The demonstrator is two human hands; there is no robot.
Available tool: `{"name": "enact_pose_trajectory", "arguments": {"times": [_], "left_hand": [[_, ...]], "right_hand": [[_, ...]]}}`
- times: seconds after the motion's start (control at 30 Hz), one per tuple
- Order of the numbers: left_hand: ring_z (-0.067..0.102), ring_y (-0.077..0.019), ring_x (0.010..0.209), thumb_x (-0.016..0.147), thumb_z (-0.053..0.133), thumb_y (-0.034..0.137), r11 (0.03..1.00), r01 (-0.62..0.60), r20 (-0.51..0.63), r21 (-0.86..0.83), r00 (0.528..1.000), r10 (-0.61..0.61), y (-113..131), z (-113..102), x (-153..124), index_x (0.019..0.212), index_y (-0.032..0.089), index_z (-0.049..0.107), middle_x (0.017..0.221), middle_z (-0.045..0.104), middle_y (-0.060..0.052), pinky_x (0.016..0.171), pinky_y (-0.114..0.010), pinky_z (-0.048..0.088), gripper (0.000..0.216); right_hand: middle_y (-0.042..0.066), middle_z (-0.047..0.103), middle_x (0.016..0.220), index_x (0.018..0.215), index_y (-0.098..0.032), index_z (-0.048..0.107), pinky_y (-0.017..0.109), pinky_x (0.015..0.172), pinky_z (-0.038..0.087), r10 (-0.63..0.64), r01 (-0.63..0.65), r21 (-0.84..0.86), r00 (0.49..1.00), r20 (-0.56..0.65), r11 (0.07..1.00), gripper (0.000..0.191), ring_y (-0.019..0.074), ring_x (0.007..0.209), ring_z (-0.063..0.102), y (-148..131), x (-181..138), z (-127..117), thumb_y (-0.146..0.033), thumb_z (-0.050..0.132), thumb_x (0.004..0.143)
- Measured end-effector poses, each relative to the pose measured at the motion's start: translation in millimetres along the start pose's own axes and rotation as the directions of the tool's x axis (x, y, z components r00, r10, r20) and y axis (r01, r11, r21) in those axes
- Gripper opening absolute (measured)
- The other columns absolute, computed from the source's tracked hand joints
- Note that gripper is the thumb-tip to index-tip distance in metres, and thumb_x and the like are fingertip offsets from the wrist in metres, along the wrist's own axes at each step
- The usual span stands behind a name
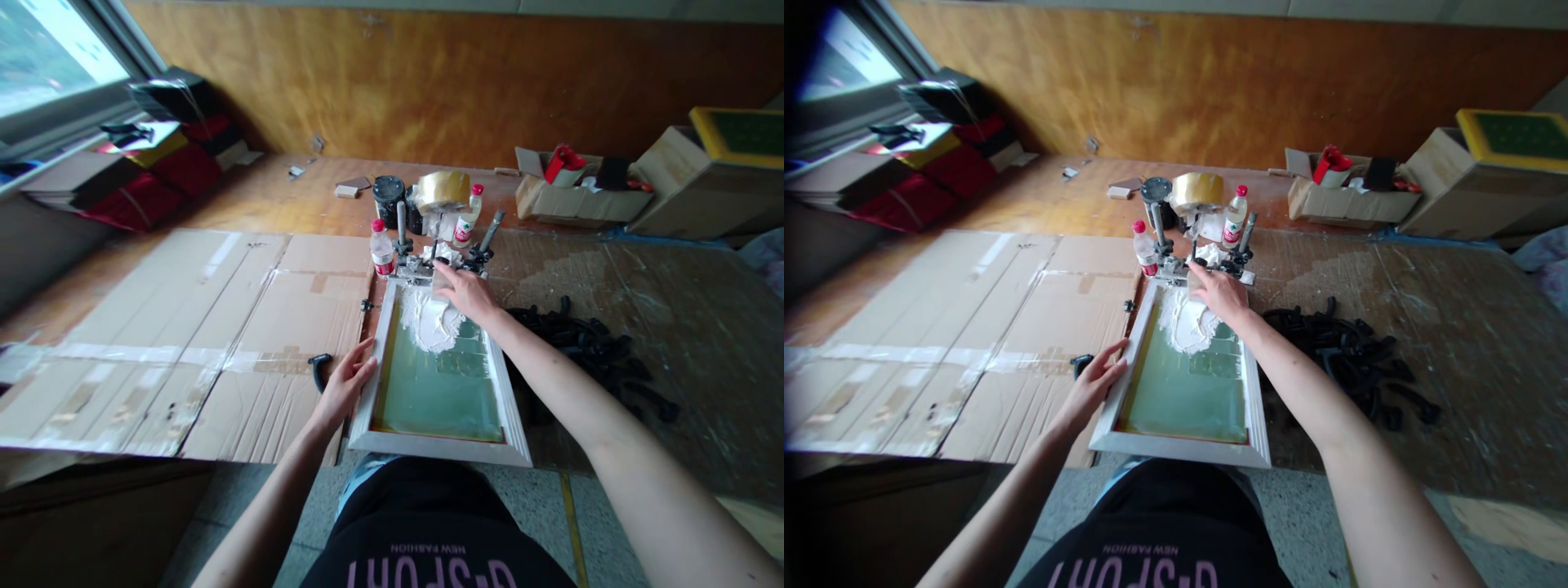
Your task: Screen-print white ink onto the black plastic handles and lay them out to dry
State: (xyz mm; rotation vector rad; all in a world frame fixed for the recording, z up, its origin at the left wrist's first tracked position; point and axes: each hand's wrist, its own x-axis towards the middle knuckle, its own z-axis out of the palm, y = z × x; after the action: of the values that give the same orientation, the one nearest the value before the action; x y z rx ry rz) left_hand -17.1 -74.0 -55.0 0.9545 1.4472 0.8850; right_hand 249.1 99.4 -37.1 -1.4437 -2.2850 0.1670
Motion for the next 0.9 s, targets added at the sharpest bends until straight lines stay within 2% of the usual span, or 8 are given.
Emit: {"name": "enact_pose_trajectory", "arguments": {"times": [0.13, 0.23, 0.4, 0.5, 0.57, 0.67, 0.8, 0.9], "left_hand": [[0.058, -0.0139, 0.071, 0.083, 0.052, 0.062, 0.989, -0.143, -0.062, -0.032, 0.988, 0.14, 47.0, -2.2, -1.7, 0.108, 0.018, 0.066, 0.088, 0.066, -0.002, 0.059, -0.022, 0.045, 0.053], [0.062, -0.017, 0.084, 0.085, 0.049, 0.061, 0.929, -0.35, -0.128, -0.12, 0.933, 0.335, 78.4, 5.4, 14.3, 0.109, 0.02, 0.062, 0.095, 0.065, -0.003, 0.066, -0.024, 0.05, 0.049], [0.065, -0.0185, 0.092, 0.089, 0.039, 0.063, 0.869, -0.399, -0.152, -0.293, 0.917, 0.369, 102.6, 26.3, 41.7, 0.115, 0.019, 0.056, 0.099, 0.067, -0.008, 0.068, -0.026, 0.053, 0.054], [0.066, -0.0169, 0.086, 0.087, 0.042, 0.065, 0.893, -0.274, -0.127, -0.357, 0.961, 0.244, 74.3, 45.0, 36.8, 0.118, 0.019, 0.053, 0.104, 0.068, -0.01, 0.063, -0.024, 0.052, 0.056], [0.067, -0.0186, 0.084, 0.085, 0.05, 0.064, 0.936, -0.011, 0.066, -0.351, 0.997, 0.037, 40.4, 60.0, 25.5, 0.12, 0.018, 0.054, 0.107, 0.069, -0.013, 0.061, -0.026, 0.052, 0.058], [0.069, -0.0222, 0.086, 0.083, 0.052, 0.064, 0.904, 0.288, 0.253, -0.315, 0.944, -0.212, -9.4, 73.9, 7.9, 0.116, 0.016, 0.056, 0.108, 0.07, -0.014, 0.061, -0.03, 0.055, 0.058], [0.068, -0.0187, 0.067, 0.082, 0.053, 0.059, 0.91, 0.31, 0.057, -0.274, 0.95, -0.307, -50.8, 38.9, 4.2, 0.089, 0.014, 0.06, 0.081, 0.072, -0.01, 0.05, -0.025, 0.048, 0.046], [0.059, -0.0162, 0.047, 0.082, 0.044, 0.06, 0.951, 0.299, -0.253, -0.075, 0.917, -0.308, -77.6, -29.7, 14.3, 0.076, 0.015, 0.058, 0.062, 0.068, -0.008, 0.042, -0.025, 0.043, 0.047]], "right_hand": [[0.005, 0.07, 0.094, 0.132, -0.026, 0.054, 0.037, 0.08, 0.047, 0.267, -0.269, 0.012, 0.948, -0.172, 0.963, 0.046, 0.0238, 0.083, 0.063, 47.5, 1.9, -20.3, -0.034, 0.062, 0.087], [0.007, 0.069, 0.086, 0.117, -0.019, 0.062, 0.039, 0.077, 0.048, 0.462, -0.455, 0.079, 0.874, -0.15, 0.887, 0.03, 0.0241, 0.079, 0.063, 75.9, -32.3, -16.2, -0.03, 0.049, 0.092], [0.006, 0.069, 0.096, 0.116, -0.021, 0.062, 0.037, 0.084, 0.049, 0.257, -0.261, 0.149, 0.965, 0.05, 0.954, 0.037, 0.0224, 0.09, 0.062, 57.6, -89.6, 35.3, -0.029, 0.067, 0.081], [0.006, 0.065, 0.099, 0.11, -0.022, 0.066, 0.038, 0.091, 0.044, 0.079, -0.089, 0.098, 0.992, 0.098, 0.991, 0.03, 0.0224, 0.098, 0.057, 21.7, -103.1, 54.4, -0.027, 0.07, 0.081], [0.006, 0.063, 0.094, 0.099, -0.022, 0.069, 0.037, 0.09, 0.044, 0.093, -0.096, 0.056, 0.994, 0.059, 0.994, 0.016, 0.0219, 0.096, 0.055, -8.7, -108.7, 55.4, -0.029, 0.066, 0.085], [0.007, 0.062, 0.089, 0.099, -0.021, 0.069, 0.035, 0.087, 0.043, -0.023, 0.023, 0.053, 1.0, 0.012, 0.998, 0.017, 0.0221, 0.093, 0.053, -57.9, -120.2, 50.8, -0.032, 0.06, 0.09], [0.004, 0.064, 0.091, 0.108, -0.026, 0.066, 0.033, 0.085, 0.044, -0.283, 0.271, 0.124, 0.954, 0.096, 0.955, 0.019, 0.0199, 0.092, 0.054, -69.3, -145.2, 37.1, -0.026, 0.054, 0.093], [0.008, 0.064, 0.097, 0.109, -0.023, 0.064, 0.035, 0.085, 0.045, 0.098, -0.099, -0.06, 0.995, -0.025, 0.993, 0.024, 0.022, 0.095, 0.055, -6.7, -175.0, 11.0, -0.015, 0.049, 0.092]]}}
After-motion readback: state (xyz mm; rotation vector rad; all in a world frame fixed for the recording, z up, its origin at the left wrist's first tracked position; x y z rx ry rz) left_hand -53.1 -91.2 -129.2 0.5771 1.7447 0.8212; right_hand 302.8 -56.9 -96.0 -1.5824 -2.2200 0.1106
